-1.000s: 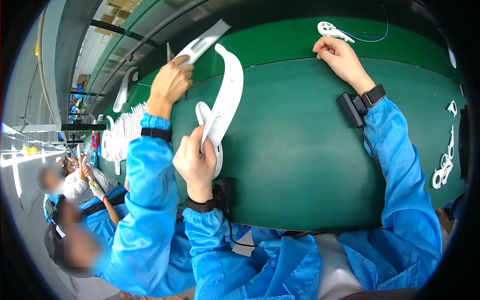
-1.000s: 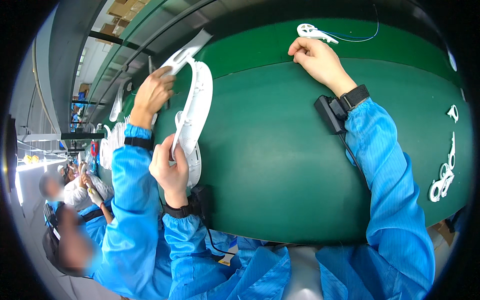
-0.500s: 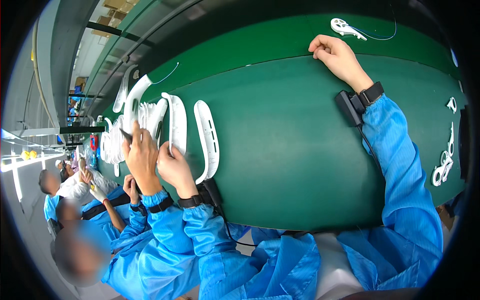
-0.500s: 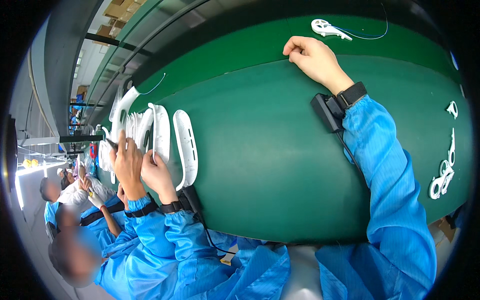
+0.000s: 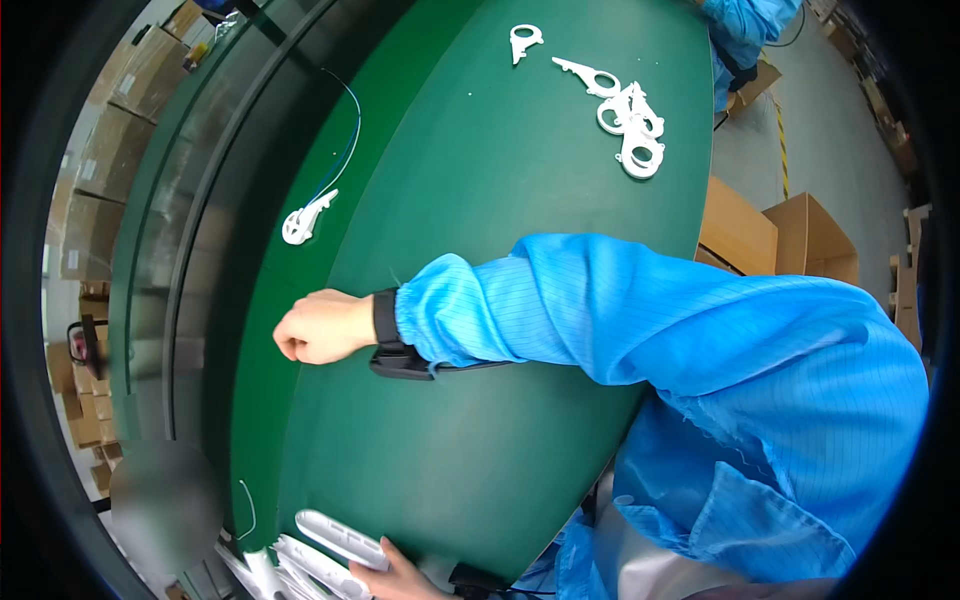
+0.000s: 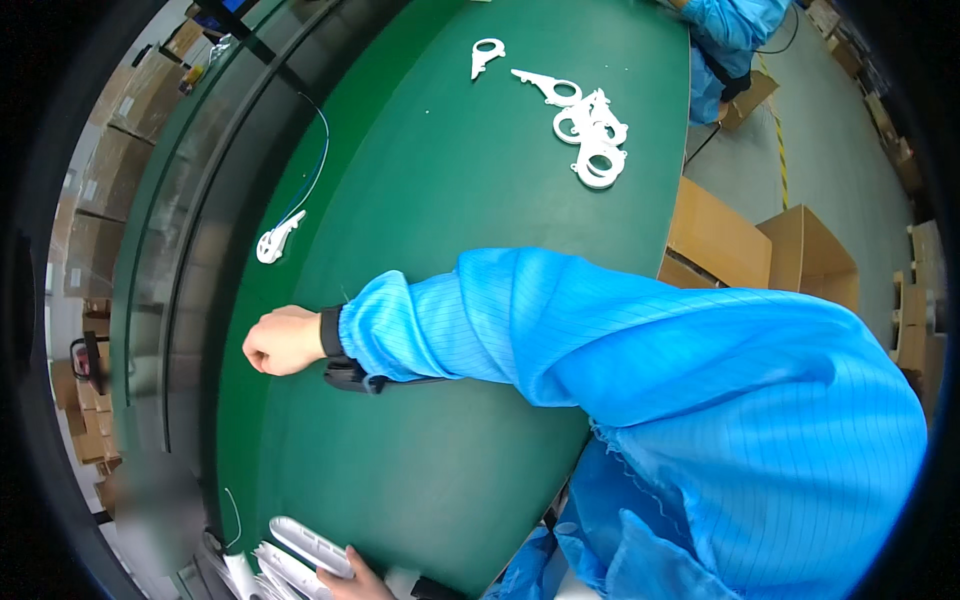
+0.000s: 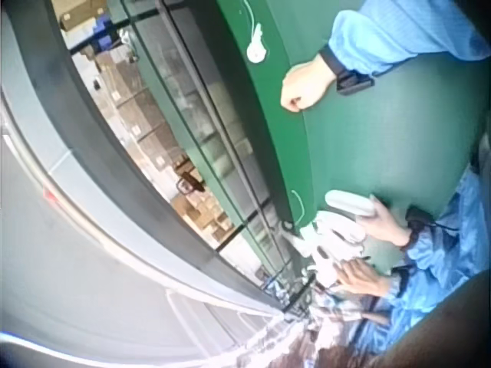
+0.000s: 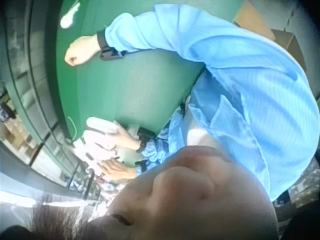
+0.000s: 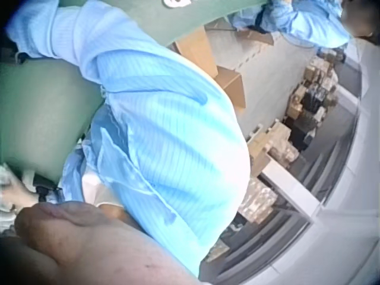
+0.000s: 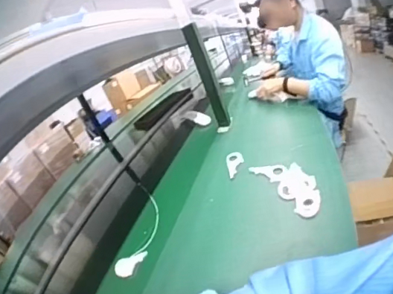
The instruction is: Assembling white plastic components and sorting them on an industrial conveyor line.
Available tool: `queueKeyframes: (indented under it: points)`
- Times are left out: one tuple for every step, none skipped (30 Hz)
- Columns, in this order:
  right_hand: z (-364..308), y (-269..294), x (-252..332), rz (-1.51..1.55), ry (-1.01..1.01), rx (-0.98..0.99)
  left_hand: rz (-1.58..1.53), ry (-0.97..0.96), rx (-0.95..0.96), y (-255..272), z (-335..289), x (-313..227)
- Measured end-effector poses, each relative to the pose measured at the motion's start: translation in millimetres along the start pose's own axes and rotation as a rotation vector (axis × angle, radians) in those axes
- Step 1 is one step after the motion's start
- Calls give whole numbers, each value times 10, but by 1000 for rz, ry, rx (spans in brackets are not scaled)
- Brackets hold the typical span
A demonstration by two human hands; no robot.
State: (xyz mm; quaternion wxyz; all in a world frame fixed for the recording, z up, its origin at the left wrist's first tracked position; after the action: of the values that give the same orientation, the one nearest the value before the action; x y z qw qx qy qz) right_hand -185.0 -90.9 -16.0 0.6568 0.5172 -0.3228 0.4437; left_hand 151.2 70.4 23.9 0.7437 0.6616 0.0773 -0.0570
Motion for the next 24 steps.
queueKeyframes:
  points:
    - [-69,78,86,39,-2,19,34,-67,55,-29,75,-117]
    - [-178,133,168,81,-1,43,32,-80,140,37,154,-299]
    - [-249,169,282,11,27,87,31,-165,147,67,260,-317]
    - [-388,272,430,-50,118,94,33,-239,154,98,320,-328]
    - [-528,346,569,-128,150,176,34,-216,155,111,359,-307]
    - [-704,476,679,-180,208,178,-94,-281,198,97,381,-427]
    - [-964,801,715,-259,220,130,-234,-395,245,10,489,-668]
    - [-1175,1068,729,-268,344,62,-277,-506,212,-74,557,-763]
    - [-1318,1267,726,-393,303,1,-364,-510,253,-105,596,-720]
    - [-1530,1517,684,-586,244,-122,-294,-423,369,-88,642,-822]
    - [-1834,1831,590,-730,100,-234,-346,-498,333,-116,699,-988]
    - [-2145,2141,500,-817,11,-370,-367,-556,322,-161,763,-1118]
    - [-2504,2443,402,-821,-137,-517,-322,-649,263,-179,816,-1262]
    - [-2858,2683,356,-943,-225,-687,-272,-734,207,-197,842,-1387]
    - [-3055,2803,288,-960,-446,-727,-239,-739,145,-214,892,-1401]
    - [-3164,2883,271,-1001,-610,-729,-205,-741,84,-221,919,-1425]
    - [-3255,2905,270,-1029,-688,-761,-129,-685,70,-174,925,-1474]
    - [-3301,2903,251,-1056,-758,-781,-144,-696,-23,-139,947,-1467]
    - [-3375,2953,174,-1085,-708,-796,-124,-648,-26,-126,958,-1428]
    - [-3497,3030,55,-1126,-591,-826,-97,-591,-29,-54,963,-1460]
    - [-3468,3053,15,-1011,-683,-799,-161,-617,-29,-42,938,-1502]
    - [-3680,3092,85,-926,-828,-818,-258,-711,-5,-215,960,-1739]
    - [-3606,3134,28,-763,-848,-794,-347,-704,22,-247,932,-1772]
    - [-3596,3148,-72,-750,-751,-844,-416,-744,-5,-340,900,-1725]
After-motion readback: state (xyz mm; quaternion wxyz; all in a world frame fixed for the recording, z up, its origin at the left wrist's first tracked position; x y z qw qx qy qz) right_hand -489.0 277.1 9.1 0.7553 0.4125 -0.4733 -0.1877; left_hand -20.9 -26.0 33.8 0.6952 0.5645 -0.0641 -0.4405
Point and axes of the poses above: each hand's wrist, its own z-axis towards the middle knuckle, its own y-axis out of the back of the hand, x = y × z, the point moved 6 cm from there along z, towards the middle knuckle, and after that the axes turned 4 degrees about z, right-handed, at the moved point
